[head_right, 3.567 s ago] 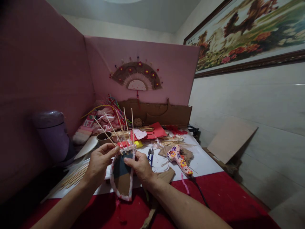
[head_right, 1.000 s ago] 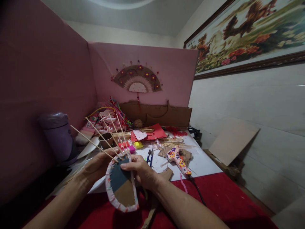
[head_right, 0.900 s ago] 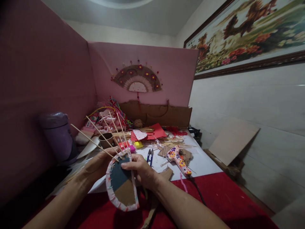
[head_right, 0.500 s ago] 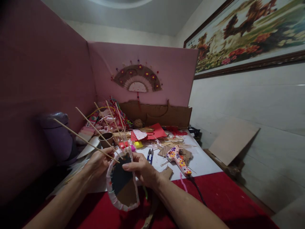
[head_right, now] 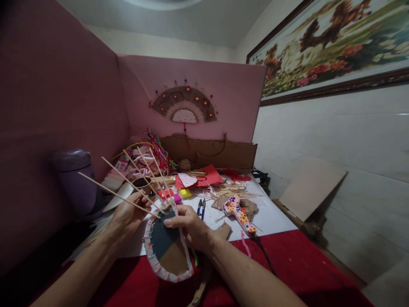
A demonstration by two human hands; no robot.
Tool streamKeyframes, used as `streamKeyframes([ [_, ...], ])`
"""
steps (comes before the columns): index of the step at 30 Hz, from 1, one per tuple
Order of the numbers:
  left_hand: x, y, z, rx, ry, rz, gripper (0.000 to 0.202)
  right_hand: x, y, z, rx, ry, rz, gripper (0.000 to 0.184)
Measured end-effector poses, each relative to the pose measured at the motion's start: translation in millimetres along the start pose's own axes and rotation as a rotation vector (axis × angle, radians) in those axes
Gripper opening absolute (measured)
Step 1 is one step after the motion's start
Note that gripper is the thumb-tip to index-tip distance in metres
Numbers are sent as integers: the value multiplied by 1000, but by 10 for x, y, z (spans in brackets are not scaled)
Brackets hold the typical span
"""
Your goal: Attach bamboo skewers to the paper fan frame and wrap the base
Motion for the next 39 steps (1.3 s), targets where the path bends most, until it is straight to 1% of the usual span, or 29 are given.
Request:
streamKeyframes([
  [2, -31, 24, 24, 18, -30, 29, 17, 4, 2, -5, 5, 16, 9, 21],
  [5, -57, 34, 24, 78, -39, 58, 20, 3, -53, -30, 48, 70, -41, 16],
  [9, -44, -32, 1, 203, -65, 47, 27, -34, -254, -157, 114, 220, -142, 11],
  [11, -16, -85, -1, 297, -82, 96, 30, -55, -370, -256, 137, 292, -142, 13],
  [13, 19, -133, 4, 413, -95, 177, 26, -65, -469, -347, 134, 340, -170, 19],
  [15, 55, -158, 4, 527, -98, 257, 16, -62, -542, -404, 108, 382, -291, 26],
  [17, 85, -151, -10, 615, -74, 315, 14, -48, -580, -420, 80, 405, -416, 32],
  [18, 98, -135, -20, 657, -51, 340, 15, -38, -587, -416, 71, 408, -453, 34],
  [20, 116, -86, -38, 783, 1, 378, 15, -21, -588, -401, 62, 406, -477, 36],
  [22, 132, -25, -36, 924, 48, 401, 22, -16, -594, -391, 60, 406, -478, 36],
  [24, 156, 34, 0, 999, 57, 411, 27, -28, -621, -392, 55, 405, -478, 36],
  [25, 172, 57, 34, 1028, 38, 423, 29, -39, -644, -396, 55, 408, -477, 36],
  [27, 209, 82, 134, 1144, -56, 497, 31, -66, -698, -406, 65, 423, -479, 35],
  [28, 228, 78, 196, 1205, -114, 537, 32, -79, -726, -412, 76, 435, -485, 34],
  [30, 267, 26, 330, 1259, -200, 571, 30, -99, -772, -423, 110, 462, -502, 33],
  [33, 316, -152, 558, 1310, -311, 604, 27, -110, -806, -441, 177, 504, -515, 31],
  [36, 358, -402, 795, 1386, -400, 624, 28, -105, -818, -471, 237, 561, -518, 30],
  [39, 399, -641, 1004, 1491, -470, 637, 20, -83, -821, -522, 298, 588, -537, 27],
])
Point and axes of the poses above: each hand's wrist, its own x-axis towards the middle knuckle, its own z-axis out of the palm, y = z × x, the point moved 1 cm from there along x, towards the middle knuckle, and after that the axes turned 2 degrees about y, right-handed, at the moved point
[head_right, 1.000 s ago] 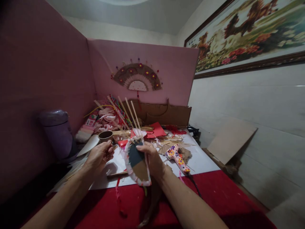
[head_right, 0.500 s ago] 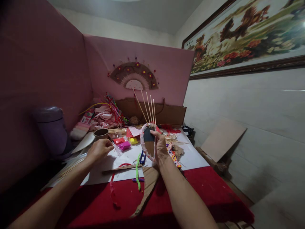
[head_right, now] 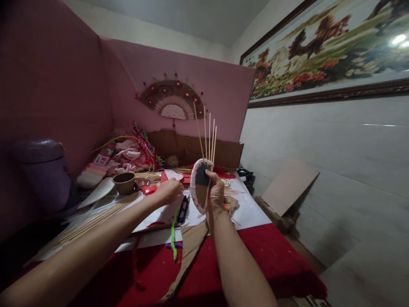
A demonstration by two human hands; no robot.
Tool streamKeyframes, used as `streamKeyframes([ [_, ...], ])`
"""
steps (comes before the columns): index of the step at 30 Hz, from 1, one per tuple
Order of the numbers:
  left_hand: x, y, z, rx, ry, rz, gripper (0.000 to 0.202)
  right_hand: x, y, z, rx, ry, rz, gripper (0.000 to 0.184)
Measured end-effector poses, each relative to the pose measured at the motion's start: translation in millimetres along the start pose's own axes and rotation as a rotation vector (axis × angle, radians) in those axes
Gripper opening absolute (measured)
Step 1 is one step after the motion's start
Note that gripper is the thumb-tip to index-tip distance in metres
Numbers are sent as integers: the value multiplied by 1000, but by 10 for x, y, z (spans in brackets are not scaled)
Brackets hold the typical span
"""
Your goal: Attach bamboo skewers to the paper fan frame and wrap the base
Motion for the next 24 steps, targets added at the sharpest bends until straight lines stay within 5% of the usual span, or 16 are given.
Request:
streamKeyframes([
  [6, 144, 82, 265, 229, -156, 125, 17, 115, 23, -92, 23, 6, -18, 15],
  [13, 171, -16, 71, 305, -92, 191, 22, 135, -12, -113, 22, 20, -48, 18],
  [19, 145, -154, -214, 116, 25, 72, 18, 144, -25, -121, 29, 42, -29, 16],
  [24, 140, -348, -307, -255, 50, -120, 10, 130, -28, -101, 63, -46, -83, 18],
])
Point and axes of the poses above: each hand's wrist, its own x-axis towards the middle knuckle, its own z-axis out of the palm, y = z × x, the point moved 1 cm from there along x, towards the middle knuckle, and after that the axes turned 2 degrees about y, right-handed, at the moved point
